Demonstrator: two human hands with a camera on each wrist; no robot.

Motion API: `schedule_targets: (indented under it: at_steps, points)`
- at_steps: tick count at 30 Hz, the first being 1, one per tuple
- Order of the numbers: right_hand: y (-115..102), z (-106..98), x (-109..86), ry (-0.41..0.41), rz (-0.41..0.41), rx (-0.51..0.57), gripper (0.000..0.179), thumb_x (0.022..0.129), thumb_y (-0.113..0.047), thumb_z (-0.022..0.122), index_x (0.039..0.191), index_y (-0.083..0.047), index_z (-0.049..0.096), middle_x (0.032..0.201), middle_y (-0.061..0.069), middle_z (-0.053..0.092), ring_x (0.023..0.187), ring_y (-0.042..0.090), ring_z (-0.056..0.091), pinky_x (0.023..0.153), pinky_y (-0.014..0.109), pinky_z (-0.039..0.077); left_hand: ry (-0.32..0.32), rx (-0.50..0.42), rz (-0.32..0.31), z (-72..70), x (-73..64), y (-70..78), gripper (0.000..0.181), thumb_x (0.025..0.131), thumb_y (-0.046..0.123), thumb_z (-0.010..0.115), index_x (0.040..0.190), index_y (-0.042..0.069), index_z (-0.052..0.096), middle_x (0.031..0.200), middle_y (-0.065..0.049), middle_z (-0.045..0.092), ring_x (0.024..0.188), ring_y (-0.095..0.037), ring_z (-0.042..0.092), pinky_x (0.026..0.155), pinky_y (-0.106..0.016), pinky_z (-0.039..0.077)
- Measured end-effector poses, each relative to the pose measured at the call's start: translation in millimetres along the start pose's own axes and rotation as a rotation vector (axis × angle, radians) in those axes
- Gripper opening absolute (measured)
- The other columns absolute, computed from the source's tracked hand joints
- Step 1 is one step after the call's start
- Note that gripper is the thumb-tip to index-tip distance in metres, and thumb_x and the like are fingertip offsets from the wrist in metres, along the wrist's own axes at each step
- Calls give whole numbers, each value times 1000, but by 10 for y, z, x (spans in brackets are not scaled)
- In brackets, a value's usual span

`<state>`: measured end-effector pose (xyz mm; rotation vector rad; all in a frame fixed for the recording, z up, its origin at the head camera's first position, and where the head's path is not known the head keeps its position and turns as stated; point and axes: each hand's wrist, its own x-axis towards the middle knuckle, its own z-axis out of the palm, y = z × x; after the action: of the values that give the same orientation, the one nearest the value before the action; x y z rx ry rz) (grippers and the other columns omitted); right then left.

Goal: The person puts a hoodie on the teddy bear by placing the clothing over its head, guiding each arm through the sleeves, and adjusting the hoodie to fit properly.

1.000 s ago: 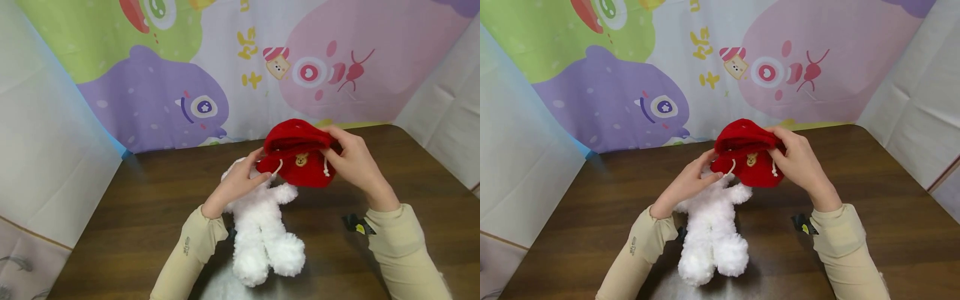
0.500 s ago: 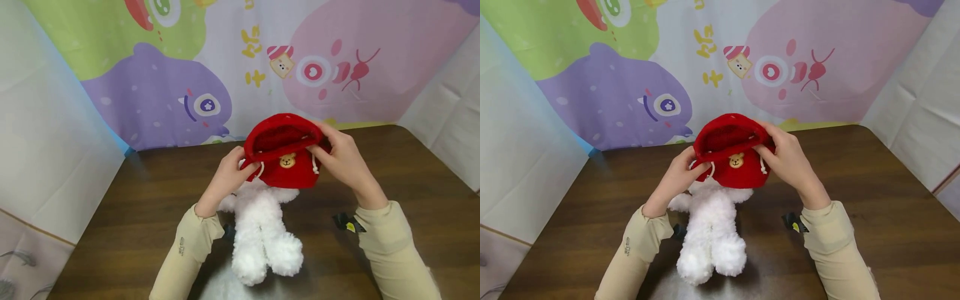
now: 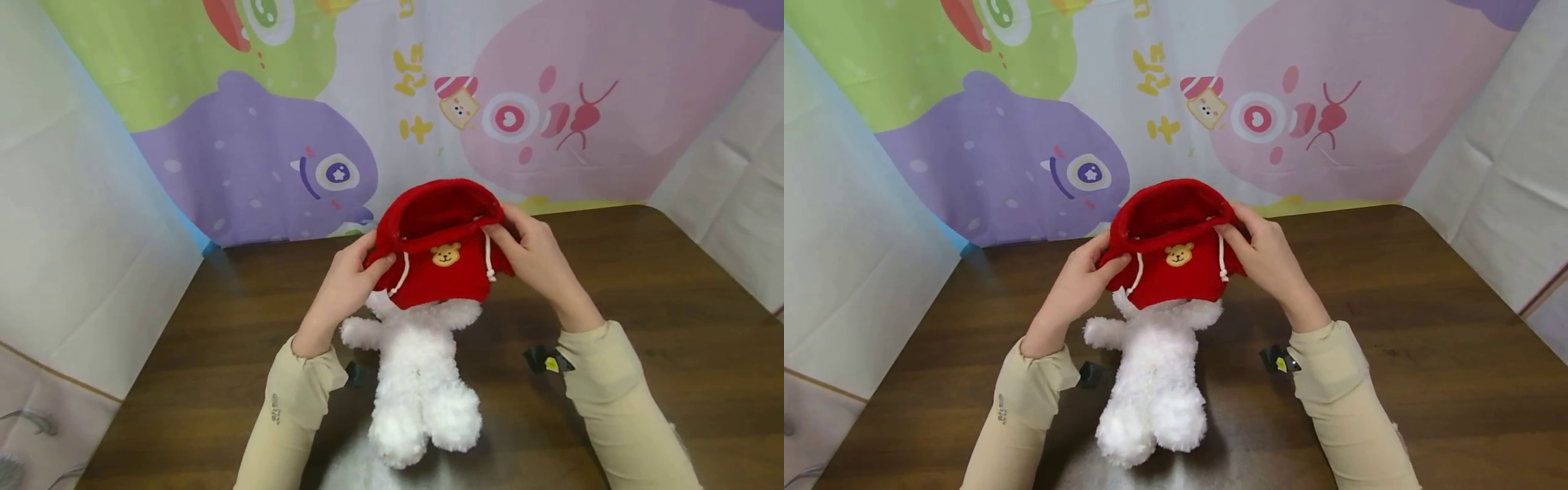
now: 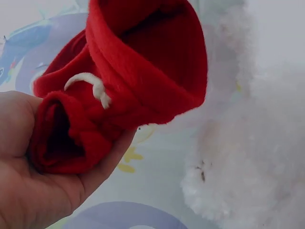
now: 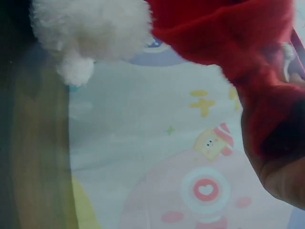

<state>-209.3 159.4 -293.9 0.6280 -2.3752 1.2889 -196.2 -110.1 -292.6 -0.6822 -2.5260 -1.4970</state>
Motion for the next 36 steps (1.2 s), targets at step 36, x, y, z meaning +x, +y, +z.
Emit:
schedule_targets:
  at_steps: [36]
  points:
    - [207,457,13,-399,243,273,64,85,-15,63,139,-9,31,130,14,45,111,29,49,80,36,51,-154,-157,-368,-276,-148,-460,25,90,7,49,114,0,53,89,-8,59,65,-11,56,57,-26,48]
